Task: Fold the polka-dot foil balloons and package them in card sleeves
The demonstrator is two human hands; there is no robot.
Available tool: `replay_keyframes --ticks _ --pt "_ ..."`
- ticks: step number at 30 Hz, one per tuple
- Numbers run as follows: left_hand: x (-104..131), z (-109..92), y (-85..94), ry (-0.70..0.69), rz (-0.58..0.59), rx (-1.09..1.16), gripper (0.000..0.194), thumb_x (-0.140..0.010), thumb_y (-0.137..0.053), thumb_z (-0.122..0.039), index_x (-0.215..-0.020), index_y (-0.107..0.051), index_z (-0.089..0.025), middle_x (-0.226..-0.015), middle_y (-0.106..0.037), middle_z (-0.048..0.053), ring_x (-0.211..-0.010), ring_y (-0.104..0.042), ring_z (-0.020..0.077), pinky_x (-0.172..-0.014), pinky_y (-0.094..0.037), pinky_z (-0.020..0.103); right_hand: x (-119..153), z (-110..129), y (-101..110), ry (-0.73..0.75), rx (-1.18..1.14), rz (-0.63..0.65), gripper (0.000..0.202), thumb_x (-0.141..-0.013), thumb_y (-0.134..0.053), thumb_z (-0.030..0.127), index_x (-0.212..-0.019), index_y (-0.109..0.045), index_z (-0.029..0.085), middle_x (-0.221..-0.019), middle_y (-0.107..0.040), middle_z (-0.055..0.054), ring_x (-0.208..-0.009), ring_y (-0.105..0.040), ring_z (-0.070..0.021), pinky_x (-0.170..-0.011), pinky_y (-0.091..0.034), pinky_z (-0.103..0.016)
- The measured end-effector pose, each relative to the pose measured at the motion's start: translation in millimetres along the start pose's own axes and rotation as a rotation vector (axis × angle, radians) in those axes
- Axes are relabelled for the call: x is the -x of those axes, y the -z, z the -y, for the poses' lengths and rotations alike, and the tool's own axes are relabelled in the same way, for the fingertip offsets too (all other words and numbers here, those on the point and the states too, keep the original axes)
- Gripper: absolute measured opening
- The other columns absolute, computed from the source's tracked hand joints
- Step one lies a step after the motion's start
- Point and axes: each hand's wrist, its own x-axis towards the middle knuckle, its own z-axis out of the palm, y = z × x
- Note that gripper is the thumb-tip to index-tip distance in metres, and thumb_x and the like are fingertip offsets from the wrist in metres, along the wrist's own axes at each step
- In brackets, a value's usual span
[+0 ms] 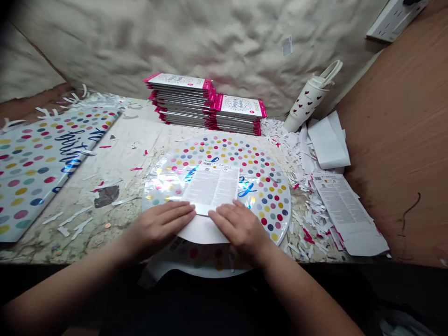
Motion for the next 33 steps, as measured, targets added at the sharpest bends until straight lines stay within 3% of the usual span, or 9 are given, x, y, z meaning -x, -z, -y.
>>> replay_keyframes --ticks 4,7,11,14,18,22,27,30,33 --pt "11.6 -24.7 -16.9 -0.014 0.18 -0.029 0.025 -0.084 -0.042 -0.009 -0.101 -0.061 -0.007 -0.107 -0.064 0.018 -0.103 -0.057 0.0276 -0.086 -0.049 0.039 23.2 18.6 -18.3 0.098 0.118 0.086 0.028 -0.085 -0.045 0.012 -0.108 -0.06 0.009 -0.104 -0.065 -0.016 -0.105 -0.057 -0.025 -0.085 -0.05 -0.041" --pt "11.9 -33.6 -20.2 0.046 0.244 0.056 0.022 -0.086 -0.043 -0.015 -0.096 -0.063 -0.011 -0.109 -0.062 0.015 -0.105 -0.053 0.0283 -0.089 -0.045 0.043 28.0 28.1 -22.7 -0.044 0.067 0.135 0.025 -0.085 -0.049 0.02 -0.104 -0.062 0.011 -0.103 -0.064 -0.015 -0.1 -0.057 -0.0257 -0.083 -0.049 -0.042" --pt "-5.3 -25.6 -18.7 0.425 0.343 0.209 0.019 -0.087 -0.048 -0.031 -0.078 -0.059 -0.018 -0.089 -0.063 0.007 -0.088 -0.055 0.0225 -0.078 -0.046 0.036 16.0 23.0 -18.0 -0.49 -0.105 0.237 0.017 -0.086 -0.047 0.024 -0.08 -0.062 0.018 -0.083 -0.062 -0.006 -0.077 -0.058 -0.0171 -0.068 -0.051 -0.032" --pt "-22.4 -15.1 -21.0 0.7 0.423 0.137 0.029 -0.076 -0.059 -0.045 -0.081 -0.053 -0.017 -0.082 -0.059 0.007 -0.08 -0.053 0.0246 -0.069 -0.044 0.035 3.2 14.8 -13.4 -0.672 -0.048 0.318 0.014 -0.084 -0.05 0.025 -0.093 -0.059 0.019 -0.09 -0.062 -0.006 -0.082 -0.058 -0.0186 -0.07 -0.051 -0.033" --pt "-34.6 1.8 -22.9 0.77 0.494 0.176 0.038 -0.066 -0.066 -0.049 -0.082 -0.049 -0.018 -0.082 -0.058 0.007 -0.078 -0.055 0.0255 -0.065 -0.041 0.033 -11.6 17.3 -12.8 -0.392 0.104 0.52 0.045 -0.083 -0.053 0.027 -0.127 -0.046 0.025 -0.132 -0.047 -0.011 -0.122 -0.041 -0.0302 -0.092 -0.043 -0.046" --pt "-27.7 16.3 -12.3 0.882 0.469 0.45 0.022 -0.069 -0.061 -0.03 -0.084 -0.048 -0.022 -0.074 -0.059 -0.001 -0.067 -0.056 0.0179 -0.057 -0.04 0.026 -24.1 27.6 -19.3 -0.216 0.313 0.721 0.056 -0.083 -0.047 0.011 -0.137 -0.034 0.022 -0.137 -0.041 -0.019 -0.113 -0.051 -0.0343 -0.074 -0.052 -0.044" --pt "-7.5 -1.8 6.1 1.123 0.17 0.575 0.025 -0.077 -0.055 -0.043 -0.07 -0.052 -0.019 -0.059 -0.056 -0.001 -0.052 -0.052 0.0138 -0.049 -0.038 0.023 -29.9 24.1 -17.3 -0.03 0.438 0.372 0.039 -0.085 -0.038 0.005 -0.121 -0.053 0.006 -0.12 -0.056 -0.025 -0.087 -0.064 -0.0301 -0.06 -0.054 -0.041" --pt "-6.8 -23.3 2.7 1.276 0.27 1.263 0.037 -0.077 -0.055 -0.052 -0.074 -0.06 -0.015 -0.063 -0.064 0.005 -0.052 -0.059 0.0147 -0.048 -0.043 0.023 -28.2 23.5 -16.8 0.046 0.401 0.105 0.035 -0.085 -0.04 0.003 -0.114 -0.058 0.002 -0.115 -0.06 -0.023 -0.101 -0.061 -0.031 -0.075 -0.054 -0.043" --pt "-15.9 -36.6 -9.5 1.387 -0.057 1.67 0.025 -0.075 -0.065 -0.037 -0.082 -0.062 -0.013 -0.076 -0.068 0.008 -0.07 -0.065 0.0155 -0.058 -0.049 0.02 -25.3 27.9 -20.6 0.097 0.364 -0.032 0.028 -0.085 -0.046 0.004 -0.107 -0.062 0.002 -0.106 -0.065 -0.02 -0.101 -0.062 -0.028 -0.082 -0.054 -0.039"
